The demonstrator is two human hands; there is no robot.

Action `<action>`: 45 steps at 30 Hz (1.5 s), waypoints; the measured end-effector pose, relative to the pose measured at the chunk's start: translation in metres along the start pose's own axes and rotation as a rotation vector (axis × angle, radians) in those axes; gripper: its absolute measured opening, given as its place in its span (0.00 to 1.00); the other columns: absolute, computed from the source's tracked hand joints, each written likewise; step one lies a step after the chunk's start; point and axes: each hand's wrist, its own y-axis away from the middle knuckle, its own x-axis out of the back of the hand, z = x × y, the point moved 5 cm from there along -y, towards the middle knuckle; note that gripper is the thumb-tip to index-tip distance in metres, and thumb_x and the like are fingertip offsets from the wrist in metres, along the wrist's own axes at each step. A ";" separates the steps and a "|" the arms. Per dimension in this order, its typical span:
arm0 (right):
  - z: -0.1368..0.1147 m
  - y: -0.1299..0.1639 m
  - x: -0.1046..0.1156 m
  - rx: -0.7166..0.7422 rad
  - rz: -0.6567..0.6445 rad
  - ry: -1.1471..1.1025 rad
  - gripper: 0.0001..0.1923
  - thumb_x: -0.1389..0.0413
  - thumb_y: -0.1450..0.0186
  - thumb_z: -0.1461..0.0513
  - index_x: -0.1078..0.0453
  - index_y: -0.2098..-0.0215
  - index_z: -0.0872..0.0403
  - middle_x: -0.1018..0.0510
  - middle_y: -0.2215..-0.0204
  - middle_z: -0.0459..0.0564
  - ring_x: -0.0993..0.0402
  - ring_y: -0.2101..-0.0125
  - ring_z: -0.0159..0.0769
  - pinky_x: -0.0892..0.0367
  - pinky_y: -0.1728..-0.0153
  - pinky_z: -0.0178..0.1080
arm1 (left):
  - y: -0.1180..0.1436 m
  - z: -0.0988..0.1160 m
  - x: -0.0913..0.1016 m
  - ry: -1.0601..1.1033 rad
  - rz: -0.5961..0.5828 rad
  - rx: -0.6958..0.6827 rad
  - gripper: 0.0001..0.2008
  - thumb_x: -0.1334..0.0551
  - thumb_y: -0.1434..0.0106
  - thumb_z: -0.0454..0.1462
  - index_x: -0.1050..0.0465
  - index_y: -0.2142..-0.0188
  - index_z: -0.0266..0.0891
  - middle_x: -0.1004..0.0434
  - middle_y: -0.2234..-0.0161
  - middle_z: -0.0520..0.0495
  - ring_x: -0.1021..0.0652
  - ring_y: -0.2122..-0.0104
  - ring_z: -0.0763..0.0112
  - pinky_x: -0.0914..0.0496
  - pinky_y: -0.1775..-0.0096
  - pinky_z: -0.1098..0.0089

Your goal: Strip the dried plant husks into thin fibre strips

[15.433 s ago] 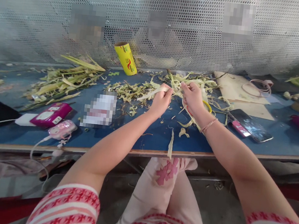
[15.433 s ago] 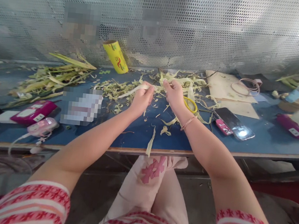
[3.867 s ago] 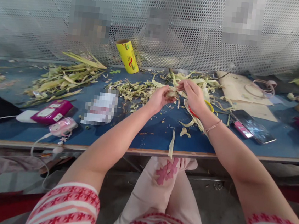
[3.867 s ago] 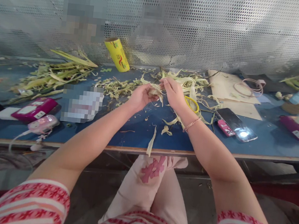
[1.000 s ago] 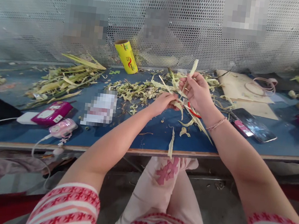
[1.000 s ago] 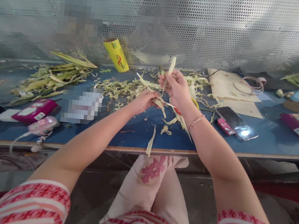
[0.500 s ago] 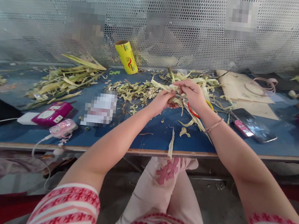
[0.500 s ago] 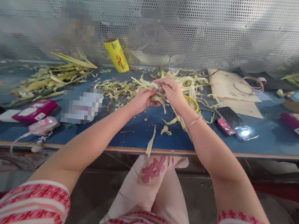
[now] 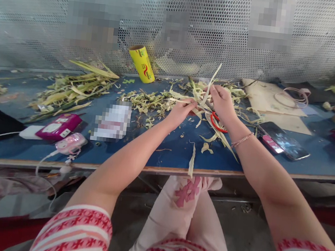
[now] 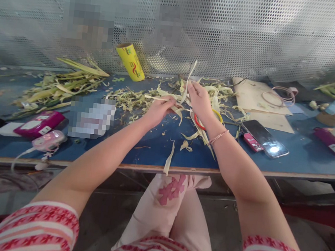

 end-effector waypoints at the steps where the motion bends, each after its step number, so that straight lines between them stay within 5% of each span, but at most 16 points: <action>1: 0.002 0.000 -0.001 -0.028 -0.020 -0.006 0.28 0.52 0.34 0.39 0.25 0.63 0.51 0.26 0.73 0.47 0.28 0.69 0.36 0.31 0.65 0.40 | 0.000 0.000 0.001 -0.002 0.008 -0.004 0.09 0.41 0.36 0.39 0.32 0.72 0.39 0.20 0.70 0.47 0.20 0.67 0.69 0.25 0.59 0.66; 7: 0.008 0.007 -0.014 -0.171 -0.205 0.052 0.24 0.46 0.35 0.41 0.26 0.71 0.51 0.30 0.79 0.46 0.32 0.76 0.34 0.32 0.68 0.41 | -0.002 -0.003 0.005 -0.034 0.022 -0.020 0.09 0.40 0.36 0.40 0.30 0.71 0.38 0.20 0.69 0.47 0.21 0.68 0.70 0.26 0.61 0.69; 10: 0.004 0.009 -0.014 -0.123 -0.188 0.111 0.15 0.41 0.36 0.50 0.27 0.73 0.52 0.30 0.81 0.45 0.31 0.75 0.34 0.32 0.66 0.42 | -0.002 -0.003 0.004 -0.003 0.018 -0.006 0.09 0.40 0.36 0.40 0.29 0.71 0.38 0.20 0.69 0.46 0.21 0.69 0.71 0.26 0.63 0.69; 14: 0.004 0.006 -0.013 -0.084 -0.115 -0.054 0.07 0.41 0.36 0.59 0.23 0.64 0.53 0.22 0.72 0.47 0.26 0.68 0.36 0.29 0.60 0.43 | -0.002 -0.006 0.002 0.051 0.039 0.085 0.07 0.40 0.37 0.36 0.30 0.72 0.37 0.21 0.73 0.48 0.22 0.74 0.73 0.26 0.67 0.70; 20: -0.001 0.007 -0.014 -0.004 -0.124 -0.259 0.10 0.48 0.33 0.62 0.25 0.59 0.50 0.23 0.68 0.46 0.25 0.63 0.35 0.29 0.57 0.41 | -0.002 -0.011 0.000 0.129 0.040 0.172 0.06 0.39 0.39 0.36 0.31 0.72 0.37 0.25 0.79 0.51 0.23 0.79 0.74 0.28 0.72 0.73; 25: -0.003 0.007 -0.017 0.024 -0.225 -0.201 0.10 0.50 0.34 0.61 0.28 0.70 0.52 0.31 0.74 0.46 0.32 0.69 0.34 0.32 0.59 0.41 | 0.002 -0.004 -0.002 0.172 0.067 0.217 0.07 0.40 0.37 0.34 0.31 0.72 0.36 0.25 0.79 0.50 0.25 0.81 0.76 0.28 0.72 0.73; 34: -0.002 0.010 -0.018 -0.051 -0.246 -0.217 0.28 0.53 0.32 0.40 0.44 0.77 0.51 0.41 0.77 0.45 0.38 0.71 0.34 0.34 0.62 0.40 | 0.005 0.002 -0.005 0.190 0.014 0.184 0.08 0.43 0.36 0.32 0.31 0.73 0.36 0.25 0.80 0.51 0.25 0.80 0.77 0.28 0.71 0.75; 39: -0.011 0.015 -0.019 -0.044 -0.279 -0.186 0.23 0.41 0.37 0.52 0.47 0.79 0.52 0.45 0.79 0.42 0.47 0.75 0.30 0.44 0.71 0.37 | 0.004 0.001 -0.006 0.180 0.001 0.174 0.07 0.43 0.36 0.33 0.31 0.72 0.36 0.24 0.78 0.51 0.25 0.80 0.77 0.28 0.70 0.74; 45: -0.009 0.015 -0.018 -0.076 -0.223 -0.236 0.20 0.40 0.40 0.58 0.48 0.79 0.51 0.47 0.81 0.40 0.50 0.76 0.28 0.51 0.72 0.36 | 0.005 0.002 -0.007 0.212 -0.008 0.175 0.08 0.44 0.35 0.33 0.33 0.72 0.37 0.29 0.79 0.54 0.25 0.80 0.76 0.29 0.72 0.73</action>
